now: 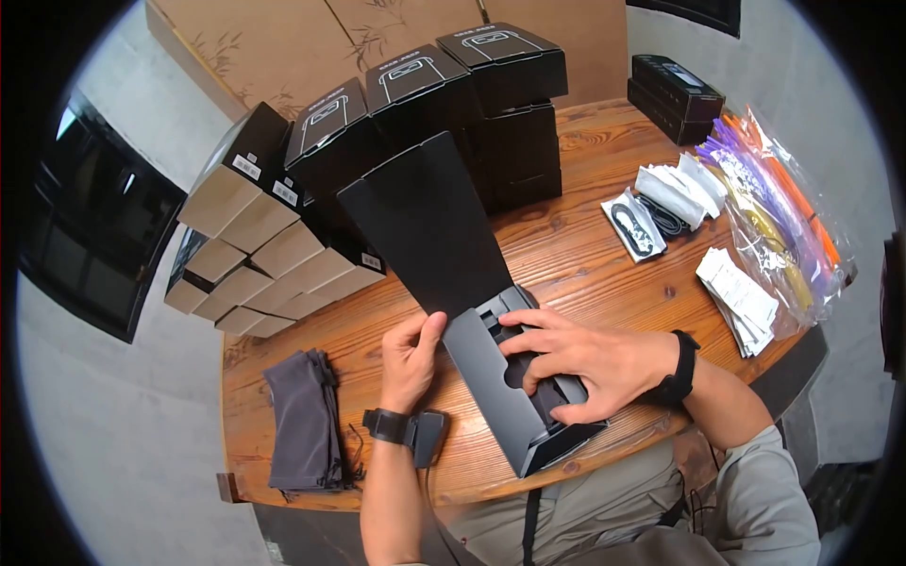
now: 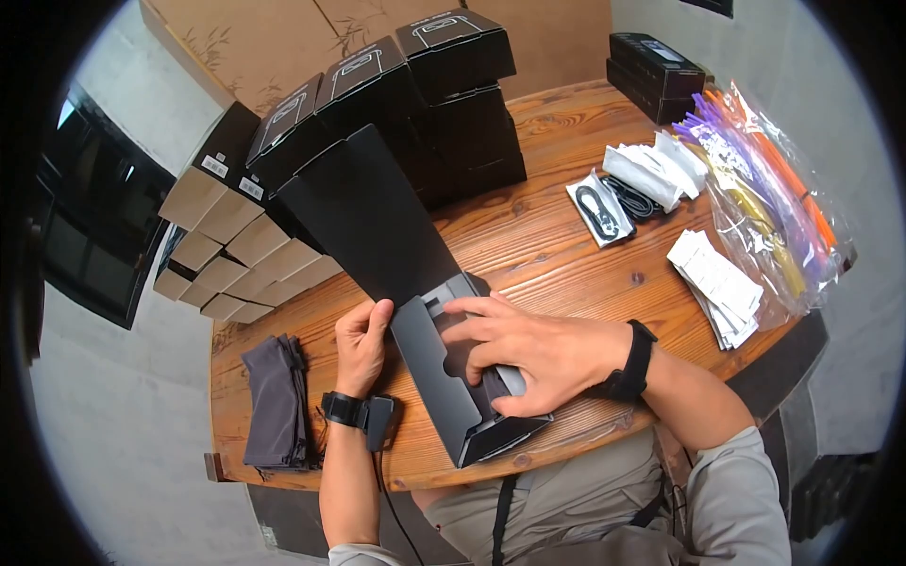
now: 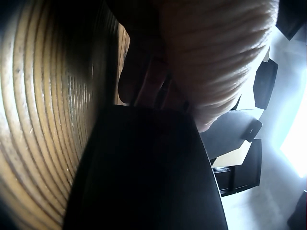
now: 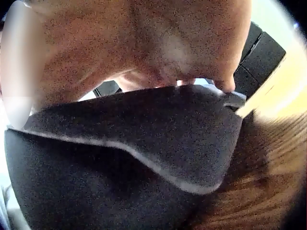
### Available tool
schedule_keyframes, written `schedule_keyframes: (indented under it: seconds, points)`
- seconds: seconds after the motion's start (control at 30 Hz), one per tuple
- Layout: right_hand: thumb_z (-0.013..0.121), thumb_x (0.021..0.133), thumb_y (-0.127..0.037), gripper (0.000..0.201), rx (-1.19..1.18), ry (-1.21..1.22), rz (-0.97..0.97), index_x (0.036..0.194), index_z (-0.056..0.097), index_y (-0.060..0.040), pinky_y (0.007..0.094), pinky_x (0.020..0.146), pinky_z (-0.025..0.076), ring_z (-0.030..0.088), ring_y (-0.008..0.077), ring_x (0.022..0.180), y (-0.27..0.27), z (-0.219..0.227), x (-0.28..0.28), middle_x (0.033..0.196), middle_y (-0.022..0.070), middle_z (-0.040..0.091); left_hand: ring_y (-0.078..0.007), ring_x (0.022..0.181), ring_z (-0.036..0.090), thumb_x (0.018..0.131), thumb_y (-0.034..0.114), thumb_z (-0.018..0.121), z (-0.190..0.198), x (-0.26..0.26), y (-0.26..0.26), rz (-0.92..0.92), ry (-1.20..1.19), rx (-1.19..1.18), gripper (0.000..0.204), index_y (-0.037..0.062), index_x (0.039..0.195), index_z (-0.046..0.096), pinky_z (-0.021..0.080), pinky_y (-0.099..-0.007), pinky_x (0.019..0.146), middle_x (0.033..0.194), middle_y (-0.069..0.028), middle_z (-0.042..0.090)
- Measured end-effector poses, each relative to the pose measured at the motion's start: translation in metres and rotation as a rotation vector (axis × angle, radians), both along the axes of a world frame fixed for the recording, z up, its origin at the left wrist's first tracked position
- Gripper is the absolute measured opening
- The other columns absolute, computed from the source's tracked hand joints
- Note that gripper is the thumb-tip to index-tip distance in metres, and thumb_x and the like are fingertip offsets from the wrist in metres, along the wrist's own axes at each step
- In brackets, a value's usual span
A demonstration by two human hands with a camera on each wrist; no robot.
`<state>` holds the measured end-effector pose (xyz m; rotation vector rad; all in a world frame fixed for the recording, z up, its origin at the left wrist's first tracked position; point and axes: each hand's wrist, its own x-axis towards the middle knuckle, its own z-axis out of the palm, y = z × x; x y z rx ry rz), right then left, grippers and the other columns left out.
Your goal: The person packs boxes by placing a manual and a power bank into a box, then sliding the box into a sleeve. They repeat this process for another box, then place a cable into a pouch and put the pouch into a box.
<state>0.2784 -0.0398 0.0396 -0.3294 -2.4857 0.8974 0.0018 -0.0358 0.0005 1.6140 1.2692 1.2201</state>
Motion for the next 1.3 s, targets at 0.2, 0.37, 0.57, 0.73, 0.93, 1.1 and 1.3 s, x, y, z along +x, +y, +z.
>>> schedule_keyframes:
  seconds: [0.2,0.37,0.57,0.73,0.93,1.1,1.3]
  points:
    - [0.066,0.072,-0.014,0.028,-0.154,-0.029,0.071,0.094,0.067,0.0026,0.0474,0.115,0.025,0.02,0.0384,0.145,0.004,0.004,0.004,0.138,0.019,0.047,-0.0054,0.073,0.053,0.097,0.017,0.061,0.0,0.001,-0.001,-0.01,-0.001,0.013,0.024,-0.0053,0.095,0.069,0.043,-0.0221,0.065,0.079,0.0009,0.064]
    - [0.067,0.07,-0.011,0.028,-0.169,-0.09,0.012,0.096,0.069,-0.0006,0.0476,0.115,0.025,0.018,0.0394,0.145,-0.001,0.006,0.001,0.138,0.0174,0.048,-0.0055,0.074,0.054,0.097,0.017,0.061,0.002,0.002,-0.002,-0.003,-0.012,-0.008,0.024,-0.0056,0.097,0.069,0.043,-0.0219,0.066,0.08,0.0002,0.065]
    - [0.066,0.072,-0.009,0.03,-0.142,-0.143,-0.019,0.099,0.07,0.0031,0.0426,0.114,0.029,0.02,0.0369,0.145,-0.002,0.009,-0.002,0.134,0.0168,0.053,-0.0052,0.073,0.053,0.097,0.017,0.062,0.002,0.001,-0.001,0.0,0.001,-0.009,0.024,-0.0058,0.094,0.069,0.043,-0.0221,0.065,0.078,0.0008,0.064]
    - [0.07,0.069,-0.01,0.028,-0.1,-0.134,-0.057,0.093,0.071,0.0056,0.0406,0.112,0.033,0.024,0.036,0.144,-0.002,0.001,-0.005,0.13,0.0159,0.056,-0.0043,0.07,0.049,0.097,0.019,0.061,0.0,0.0,0.0,0.0,0.002,0.006,0.026,-0.0038,0.085,0.065,0.039,-0.022,0.062,0.074,0.0032,0.059]
    - [0.071,0.068,-0.008,0.028,-0.164,-0.148,0.04,0.092,0.071,0.0062,0.0392,0.11,0.036,0.025,0.0331,0.144,0.011,0.019,0.007,0.126,0.0126,0.06,-0.0026,0.066,0.041,0.098,0.022,0.06,0.003,0.009,-0.001,0.007,-0.007,0.042,0.034,-0.0009,0.074,0.058,0.033,-0.0215,0.058,0.07,0.008,0.05]
    - [0.072,0.067,-0.008,0.028,-0.109,-0.201,-0.051,0.091,0.071,0.0063,0.0394,0.108,0.038,0.026,0.0331,0.144,0.005,0.012,-0.001,0.126,0.0125,0.06,-0.0024,0.067,0.041,0.098,0.022,0.06,0.004,0.006,-0.002,-0.002,0.018,0.044,0.033,-0.0018,0.075,0.058,0.033,-0.0216,0.058,0.07,0.0083,0.049]
    - [0.071,0.067,-0.005,0.023,-0.127,-0.168,-0.01,0.086,0.071,0.0072,0.0393,0.107,0.04,0.025,0.0338,0.145,0.008,0.02,0.004,0.125,0.0137,0.06,-0.0027,0.066,0.039,0.098,0.021,0.06,0.004,0.009,-0.001,-0.007,-0.017,0.048,0.033,-0.0016,0.074,0.058,0.032,-0.0223,0.057,0.069,0.008,0.048]
